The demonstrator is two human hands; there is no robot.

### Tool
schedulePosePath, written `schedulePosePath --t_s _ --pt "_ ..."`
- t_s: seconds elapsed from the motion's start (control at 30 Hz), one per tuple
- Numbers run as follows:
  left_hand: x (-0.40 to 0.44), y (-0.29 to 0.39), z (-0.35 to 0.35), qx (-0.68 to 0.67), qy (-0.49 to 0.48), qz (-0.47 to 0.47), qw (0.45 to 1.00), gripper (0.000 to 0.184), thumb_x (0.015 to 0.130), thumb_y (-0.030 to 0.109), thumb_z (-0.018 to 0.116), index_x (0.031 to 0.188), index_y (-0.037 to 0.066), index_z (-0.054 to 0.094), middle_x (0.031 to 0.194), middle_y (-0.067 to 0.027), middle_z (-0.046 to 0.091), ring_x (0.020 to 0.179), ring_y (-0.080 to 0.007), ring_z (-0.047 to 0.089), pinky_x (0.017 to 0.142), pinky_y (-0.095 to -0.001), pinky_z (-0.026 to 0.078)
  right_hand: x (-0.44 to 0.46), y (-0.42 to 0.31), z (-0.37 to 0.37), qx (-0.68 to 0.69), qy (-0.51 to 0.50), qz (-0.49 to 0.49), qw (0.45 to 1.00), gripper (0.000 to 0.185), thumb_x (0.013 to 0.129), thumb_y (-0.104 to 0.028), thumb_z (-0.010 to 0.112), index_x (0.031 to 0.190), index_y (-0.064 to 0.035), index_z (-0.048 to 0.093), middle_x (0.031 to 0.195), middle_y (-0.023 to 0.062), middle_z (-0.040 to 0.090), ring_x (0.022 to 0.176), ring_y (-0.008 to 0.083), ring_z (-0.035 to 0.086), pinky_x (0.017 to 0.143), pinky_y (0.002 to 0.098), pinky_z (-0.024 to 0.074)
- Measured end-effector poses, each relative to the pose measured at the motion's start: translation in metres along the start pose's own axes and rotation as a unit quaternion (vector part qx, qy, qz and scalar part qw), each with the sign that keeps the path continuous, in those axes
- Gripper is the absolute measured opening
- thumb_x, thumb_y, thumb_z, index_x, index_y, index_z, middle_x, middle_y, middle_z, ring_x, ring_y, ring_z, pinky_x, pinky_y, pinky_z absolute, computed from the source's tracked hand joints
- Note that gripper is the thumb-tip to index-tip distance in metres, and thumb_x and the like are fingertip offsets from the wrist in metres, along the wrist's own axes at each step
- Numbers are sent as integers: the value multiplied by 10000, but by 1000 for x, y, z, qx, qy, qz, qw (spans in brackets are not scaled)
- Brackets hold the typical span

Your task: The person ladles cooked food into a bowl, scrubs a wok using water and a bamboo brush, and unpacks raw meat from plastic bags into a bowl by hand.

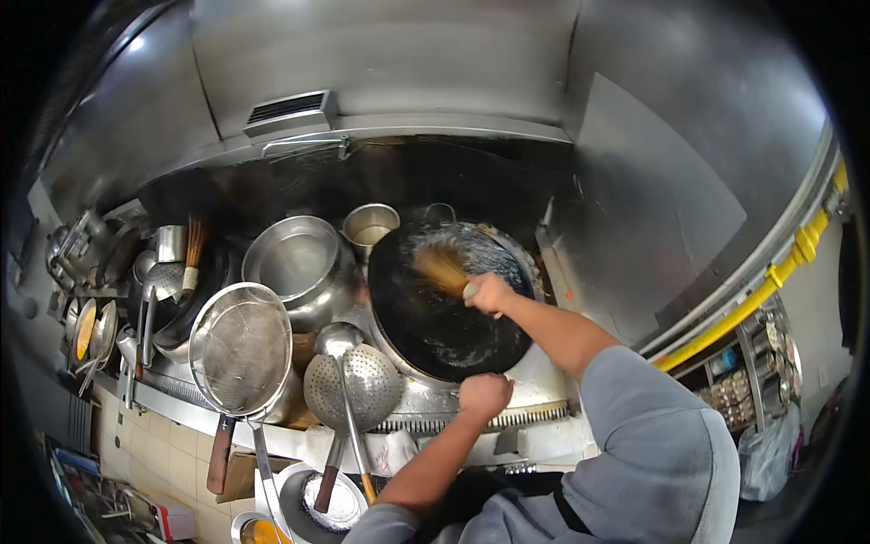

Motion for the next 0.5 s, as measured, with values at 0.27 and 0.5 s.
schedulePosePath --t_s 0.27,0.5 --pt "-2 2 -5 -1 34 7 999 392 898 362 547 653 80 665 696 -119 672 643 -308 659 595 -433 529 -64 66 -82 -327 -4 -51 944 473 697 -219 714 1167 -259 689 955 71 730 869 220 701 784 365 557" --pt "2 2 -3 56 67 33 996 442 907 393 553 597 94 648 621 -102 648 568 -272 646 535 -392 518 -8 8 2 88 -22 -47 995 703 718 -187 755 1381 -196 522 708 124 628 456 212 582 388 344 494"
Point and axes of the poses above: each hand's wrist, its own x-axis towards the middle knuckle, its own z-axis out of the palm, y = z × x, the point moved 1 cm from there along x, towards the middle knuckle
